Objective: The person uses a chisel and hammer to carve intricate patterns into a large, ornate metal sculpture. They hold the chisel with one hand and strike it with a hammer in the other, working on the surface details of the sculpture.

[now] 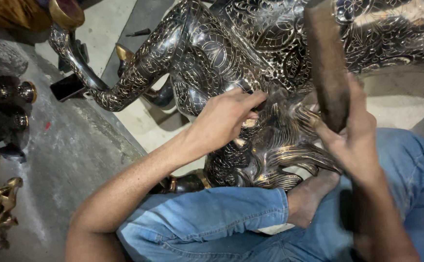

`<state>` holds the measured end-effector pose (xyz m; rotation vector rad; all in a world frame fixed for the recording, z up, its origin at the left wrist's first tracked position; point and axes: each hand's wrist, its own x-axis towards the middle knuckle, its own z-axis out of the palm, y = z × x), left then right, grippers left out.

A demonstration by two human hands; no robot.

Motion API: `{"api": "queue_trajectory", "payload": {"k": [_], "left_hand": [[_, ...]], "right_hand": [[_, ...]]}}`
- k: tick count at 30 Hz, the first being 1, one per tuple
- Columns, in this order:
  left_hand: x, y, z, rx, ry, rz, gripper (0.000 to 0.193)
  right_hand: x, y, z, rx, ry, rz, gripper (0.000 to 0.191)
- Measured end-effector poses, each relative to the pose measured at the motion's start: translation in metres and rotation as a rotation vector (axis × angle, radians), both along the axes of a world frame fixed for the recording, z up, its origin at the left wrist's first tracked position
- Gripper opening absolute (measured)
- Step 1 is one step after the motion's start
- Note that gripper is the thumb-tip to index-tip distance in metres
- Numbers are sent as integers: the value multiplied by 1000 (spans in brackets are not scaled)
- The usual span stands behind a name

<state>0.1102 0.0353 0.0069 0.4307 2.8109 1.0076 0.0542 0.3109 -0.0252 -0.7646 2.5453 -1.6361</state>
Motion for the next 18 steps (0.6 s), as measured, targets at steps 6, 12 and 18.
{"api": "queue_trajectory", "payload": {"k": [6, 12, 18], "left_hand": [[-1, -2, -3, 8, 32, -22, 45], [0, -3, -6, 30, 70, -27, 46], [-1, -4, -6, 2, 28, -30, 43]], "right_hand": [[7, 0, -7, -271, -353, -147, 83], [7, 3, -24, 32, -96, -98, 85], [8, 8, -23, -84, -353, -166, 62]]}}
